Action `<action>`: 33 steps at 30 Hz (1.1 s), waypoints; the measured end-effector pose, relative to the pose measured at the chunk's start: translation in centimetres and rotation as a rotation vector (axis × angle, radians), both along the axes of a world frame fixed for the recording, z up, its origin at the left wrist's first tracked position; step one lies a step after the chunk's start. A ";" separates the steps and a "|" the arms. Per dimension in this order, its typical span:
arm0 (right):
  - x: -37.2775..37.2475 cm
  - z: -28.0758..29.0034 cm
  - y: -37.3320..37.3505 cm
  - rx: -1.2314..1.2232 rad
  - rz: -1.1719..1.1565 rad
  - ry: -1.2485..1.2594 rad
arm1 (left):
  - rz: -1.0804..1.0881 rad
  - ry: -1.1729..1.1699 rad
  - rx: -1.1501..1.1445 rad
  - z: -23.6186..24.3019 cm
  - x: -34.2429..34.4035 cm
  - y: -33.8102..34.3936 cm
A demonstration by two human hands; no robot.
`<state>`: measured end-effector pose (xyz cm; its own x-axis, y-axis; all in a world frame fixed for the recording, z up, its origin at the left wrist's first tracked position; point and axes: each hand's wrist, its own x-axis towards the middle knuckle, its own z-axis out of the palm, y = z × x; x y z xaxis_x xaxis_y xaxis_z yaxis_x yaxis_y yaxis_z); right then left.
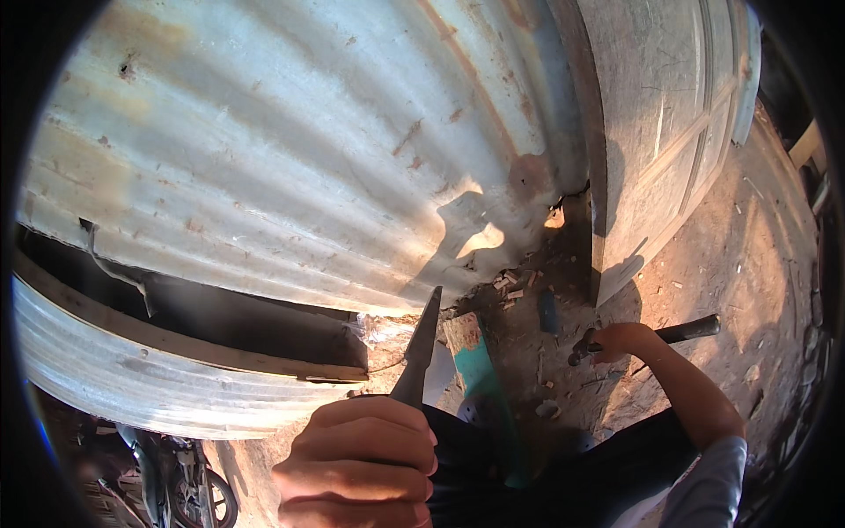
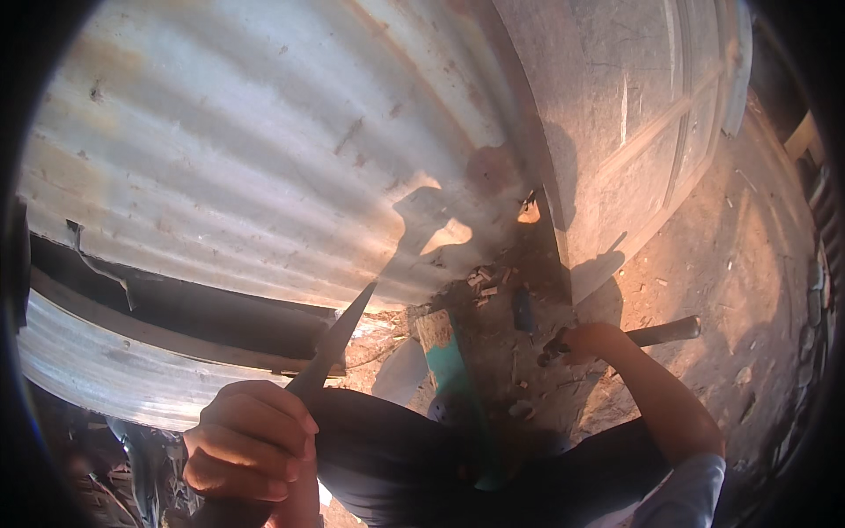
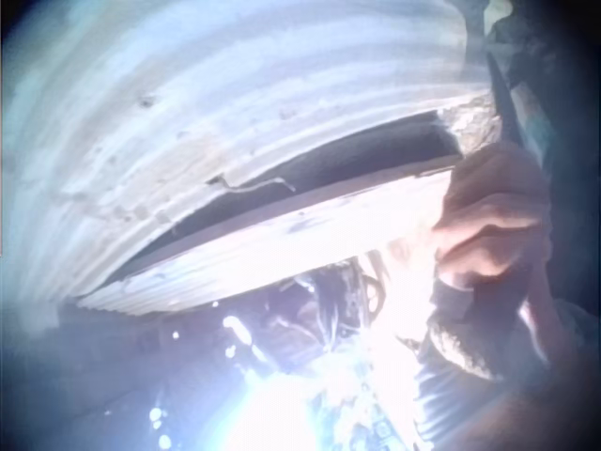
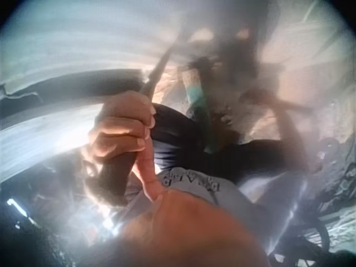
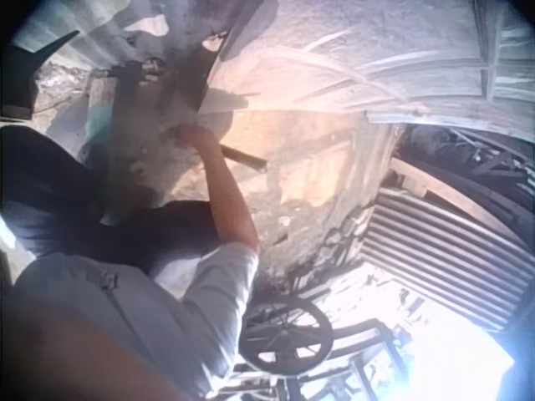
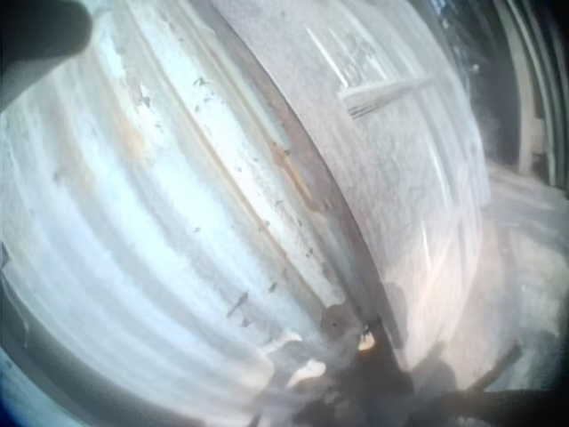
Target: The person holds a small cylindrical wooden piece and repeatedly strikes it with a hammer against a larger wooden block. The person adjusts the wood's position between strikes and continues hammering throughout the clip.
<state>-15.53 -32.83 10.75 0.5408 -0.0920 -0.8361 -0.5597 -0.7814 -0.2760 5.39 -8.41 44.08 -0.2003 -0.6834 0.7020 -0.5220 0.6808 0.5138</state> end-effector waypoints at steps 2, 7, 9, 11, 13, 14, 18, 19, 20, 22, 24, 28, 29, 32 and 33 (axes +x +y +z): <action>0.7 0.3 0.0 0.041 0.008 0.059 | -0.031 -0.018 0.039 0.1 0.7 0.5; -0.6 0.3 -0.1 0.033 0.133 -0.063 | 0.082 0.154 0.000 -0.3 -0.6 1.5; -0.2 0.4 -0.2 0.070 0.124 0.022 | 0.164 0.202 -0.084 -0.8 -0.5 2.1; -0.3 0.7 -0.4 0.084 -0.003 0.225 | 0.343 0.251 -0.213 -1.6 -1.5 1.6; -1.5 -0.9 -0.8 0.057 0.035 0.247 | 0.495 0.298 -0.254 -1.7 -2.2 1.4; -2.6 -1.1 -1.7 0.021 0.020 0.277 | 0.502 0.386 -0.245 -2.3 -2.0 1.2; -1.5 0.1 -1.3 0.107 -0.022 0.229 | 0.472 0.534 -0.182 -1.1 -1.1 3.1; -1.4 0.9 -1.5 0.174 0.049 0.136 | 0.460 0.581 -0.193 -1.5 -0.8 3.6; -0.3 1.7 -0.5 0.180 0.065 0.140 | 0.487 0.551 -0.234 -1.5 -0.3 4.2; 0.4 3.4 0.2 0.173 0.050 0.142 | 0.498 0.468 -0.356 -2.8 1.9 2.7; 0.0 4.2 0.4 0.178 -0.011 0.121 | 0.607 0.341 -0.161 -3.0 3.7 1.7; -0.4 1.6 -0.5 0.115 -0.155 0.256 | 0.655 0.568 -0.062 -4.3 5.7 -1.6; -0.4 1.5 -0.4 0.086 -0.161 0.291 | 0.656 0.568 -0.067 -4.5 6.5 -1.4; 0.3 0.8 -0.1 0.001 -0.183 0.382 | 0.711 0.657 -0.113 -5.0 7.6 -0.6; -0.1 0.7 -0.2 -0.011 -0.191 0.399 | 0.719 0.657 -0.103 -5.1 7.8 -0.5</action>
<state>-15.64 -33.07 11.50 0.1481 -0.1692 -0.9744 -0.7553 -0.6553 -0.0010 13.17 -8.86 38.96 0.6920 -0.4188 0.5880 -0.4614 0.3698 0.8064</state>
